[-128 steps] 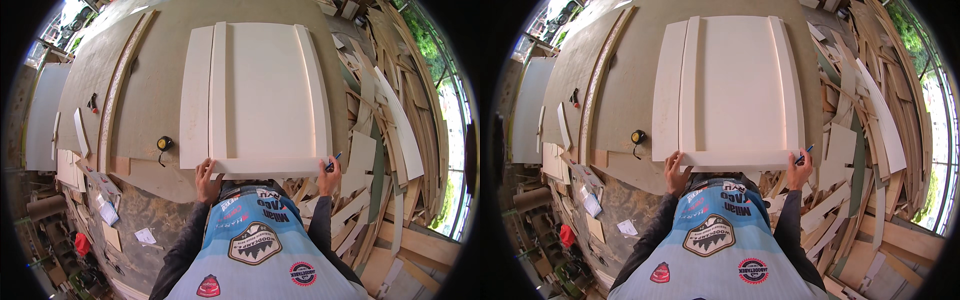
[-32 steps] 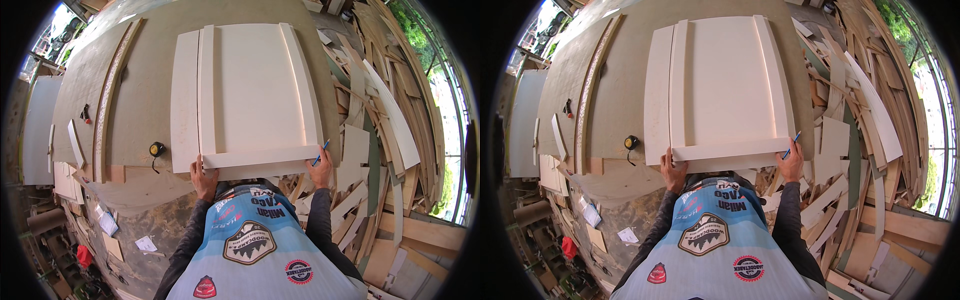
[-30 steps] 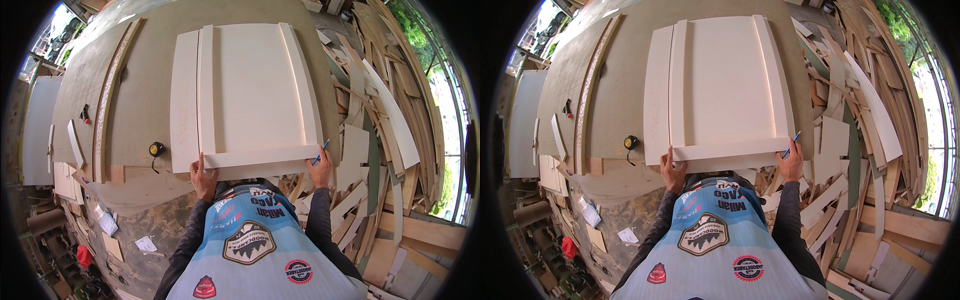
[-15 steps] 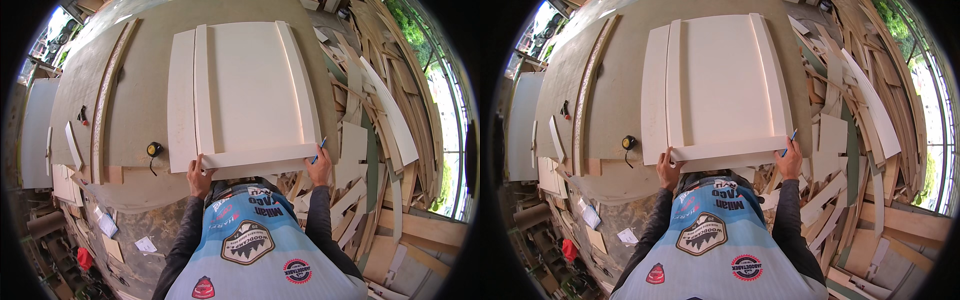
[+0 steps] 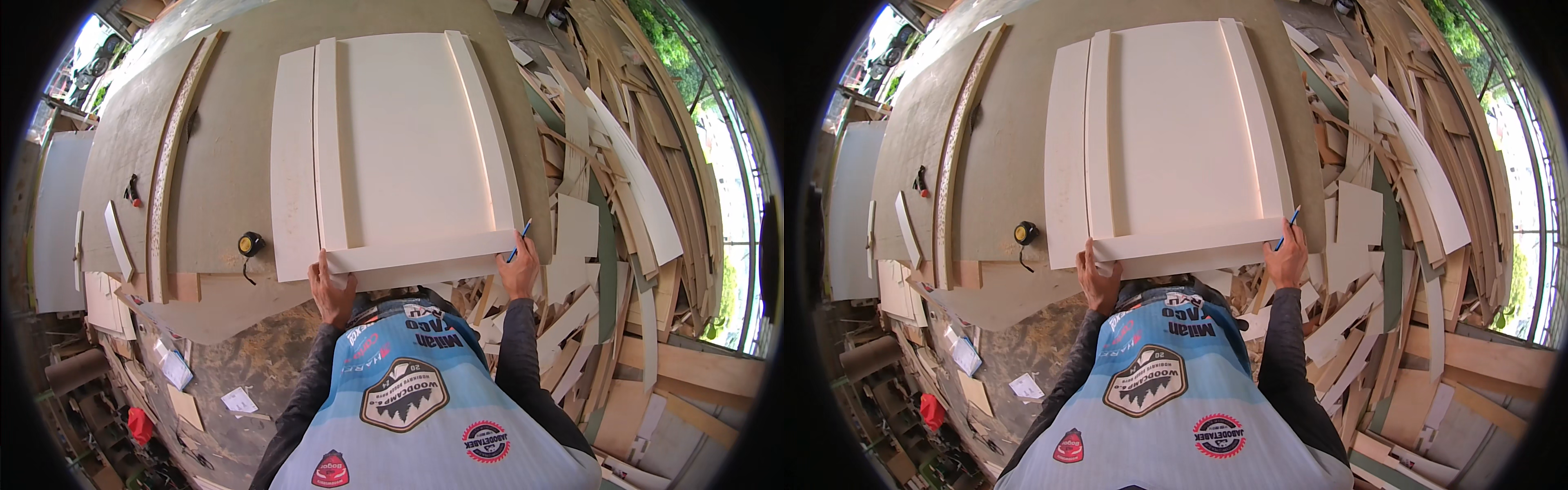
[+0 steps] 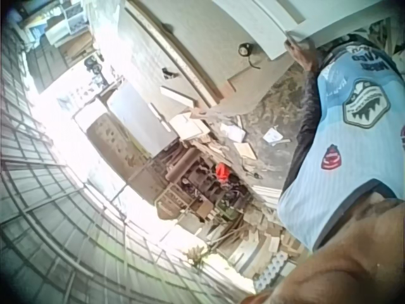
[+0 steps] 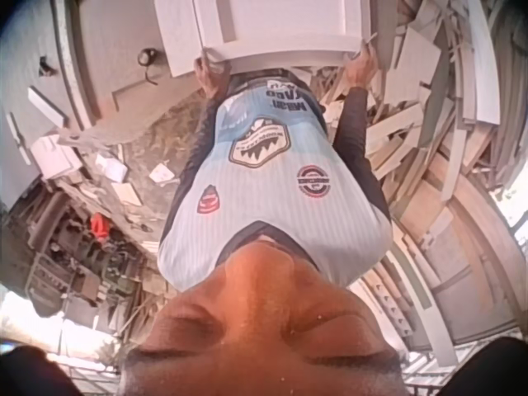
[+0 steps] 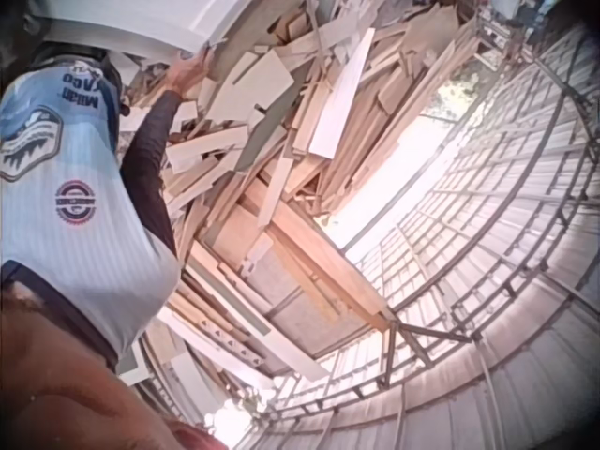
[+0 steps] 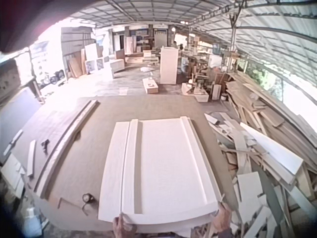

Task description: The person arranges several rectangular wooden boards on a workbench, aligns a narrow strip of wood along one piece, and uses a pencil to mark cut lines before measuring the width with a tape measure.

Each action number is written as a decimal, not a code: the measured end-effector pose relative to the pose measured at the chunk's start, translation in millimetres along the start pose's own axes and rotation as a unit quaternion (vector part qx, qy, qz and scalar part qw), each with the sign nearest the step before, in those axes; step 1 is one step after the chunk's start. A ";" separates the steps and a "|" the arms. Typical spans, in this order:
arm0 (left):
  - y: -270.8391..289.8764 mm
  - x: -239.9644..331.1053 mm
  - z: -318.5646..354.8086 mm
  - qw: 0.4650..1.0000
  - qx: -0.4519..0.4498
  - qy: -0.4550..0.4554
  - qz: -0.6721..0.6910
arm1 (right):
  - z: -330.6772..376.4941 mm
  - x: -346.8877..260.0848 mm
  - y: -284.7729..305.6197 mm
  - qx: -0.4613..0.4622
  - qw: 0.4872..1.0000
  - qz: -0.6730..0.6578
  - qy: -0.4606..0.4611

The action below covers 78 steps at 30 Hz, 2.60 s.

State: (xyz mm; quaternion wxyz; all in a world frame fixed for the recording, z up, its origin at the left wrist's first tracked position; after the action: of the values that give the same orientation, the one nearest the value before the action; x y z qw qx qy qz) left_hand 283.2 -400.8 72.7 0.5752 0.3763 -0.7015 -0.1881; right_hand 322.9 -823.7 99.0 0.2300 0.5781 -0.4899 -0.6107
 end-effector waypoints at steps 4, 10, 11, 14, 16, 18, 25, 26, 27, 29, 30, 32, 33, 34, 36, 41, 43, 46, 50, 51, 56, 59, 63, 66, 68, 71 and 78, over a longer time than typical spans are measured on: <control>1.8 -0.7 -1.0 1.000 -0.013 0.010 -0.003 | -0.3 -2.0 0.8 -0.005 1.000 0.007 0.002; 3.3 -3.3 -1.1 0.999 0.000 0.050 0.001 | -0.6 0.1 4.4 -0.006 0.999 -0.030 0.009; 4.1 -2.6 -1.1 0.998 0.004 0.056 0.002 | -0.7 0.6 4.8 -0.011 0.999 -0.038 0.013; 6.3 0.7 -2.8 0.997 0.002 0.081 0.014 | -1.2 1.8 6.4 -0.027 0.996 -0.080 0.005; 7.0 2.4 -3.9 0.996 -0.008 0.084 0.023 | -1.3 3.7 6.0 -0.045 0.990 -0.132 -0.026; 6.4 2.9 -4.1 0.996 -0.012 0.087 0.027 | -1.6 7.7 5.9 -0.038 0.995 -0.091 0.004; 6.5 1.5 -3.3 0.996 -0.007 0.086 0.021 | -1.3 6.6 7.6 -0.052 0.995 -0.088 0.008; 6.2 1.5 -3.5 0.995 -0.019 0.096 0.025 | -1.0 6.7 7.6 -0.048 0.995 -0.087 0.008; 6.1 1.0 -3.3 0.995 -0.019 0.094 0.024 | -0.8 6.2 7.3 -0.044 0.995 -0.085 0.007; 6.1 -0.1 -3.0 0.996 -0.018 0.089 0.021 | -1.6 7.6 5.8 -0.037 0.997 -0.074 0.009; 5.6 -0.6 -2.8 0.996 -0.018 0.089 0.022 | -2.2 11.1 2.4 -0.033 0.997 -0.063 0.010; 5.6 -2.1 -2.1 0.995 -0.016 0.092 0.024 | -2.8 8.7 2.2 -0.033 0.998 -0.050 0.015; 5.8 -2.3 -1.8 0.996 -0.013 0.090 0.023 | -2.5 7.7 3.5 -0.035 0.998 -0.048 0.017; 5.6 -2.0 -1.6 0.996 -0.012 0.087 0.023 | -2.3 5.5 5.1 -0.037 0.998 -0.045 0.019; 5.7 -1.9 -1.1 0.996 -0.006 0.081 0.022 | -1.7 2.5 6.3 -0.026 0.999 -0.038 0.028; 8.6 -0.8 1.9 0.998 0.058 0.031 0.001 | 2.5 2.3 9.4 0.002 0.997 -0.077 0.017; 11.6 -1.4 3.8 0.997 0.054 0.040 0.039 | 9.6 3.0 14.1 -0.010 0.994 -0.108 -0.024; 15.1 1.3 5.9 0.995 0.054 0.028 0.085 | 16.4 13.5 14.5 0.004 0.987 -0.155 -0.032; 15.1 0.6 14.8 0.992 0.053 0.042 0.108 | 22.2 20.9 10.5 0.014 0.976 -0.211 -0.054; 15.0 0.3 16.9 0.991 0.058 0.041 0.110 | 24.4 23.0 8.9 0.019 0.976 -0.212 -0.057; 17.8 5.1 16.8 0.998 0.049 -0.010 0.030 | 29.5 23.0 10.7 0.040 0.975 -0.209 -0.064; 13.6 0.3 17.4 0.996 0.042 0.010 0.080 | 32.2 27.4 12.1 0.061 0.977 -0.194 -0.067; 18.3 1.2 22.2 0.998 -0.006 0.002 0.059 | 35.8 49.6 9.8 0.052 0.972 -0.186 -0.130; 19.4 -1.3 29.2 0.998 -0.039 0.011 0.044 | 36.0 46.8 12.1 0.062 0.971 -0.192 -0.129; 18.8 -5.4 33.5 0.997 -0.054 0.025 0.044 | 36.6 42.9 13.1 0.070 0.974 -0.184 -0.115; 20.6 -9.5 38.6 0.996 -0.076 0.032 0.015 | 39.7 45.5 9.5 0.057 0.980 -0.151 -0.116; 14.6 -5.6 33.0 0.992 -0.119 0.031 -0.031 | 37.2 42.0 0.9 0.039 0.986 -0.120 -0.108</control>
State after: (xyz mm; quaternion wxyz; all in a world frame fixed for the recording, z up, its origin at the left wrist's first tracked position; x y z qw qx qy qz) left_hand 247.6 -392.7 70.3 0.6313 0.3328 -0.6438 -0.2761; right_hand 278.6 -847.3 74.0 0.0781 0.5714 -0.4627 -0.6733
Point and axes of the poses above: each hand's wrist, its own z-axis away from the middle knuckle, its own y-axis out of the back of the hand, x = y × z, the point moved 5 cm from there along -z, towards the middle knuckle, and after that the axes turned 7 degrees about -y, right-handed, at the moved point
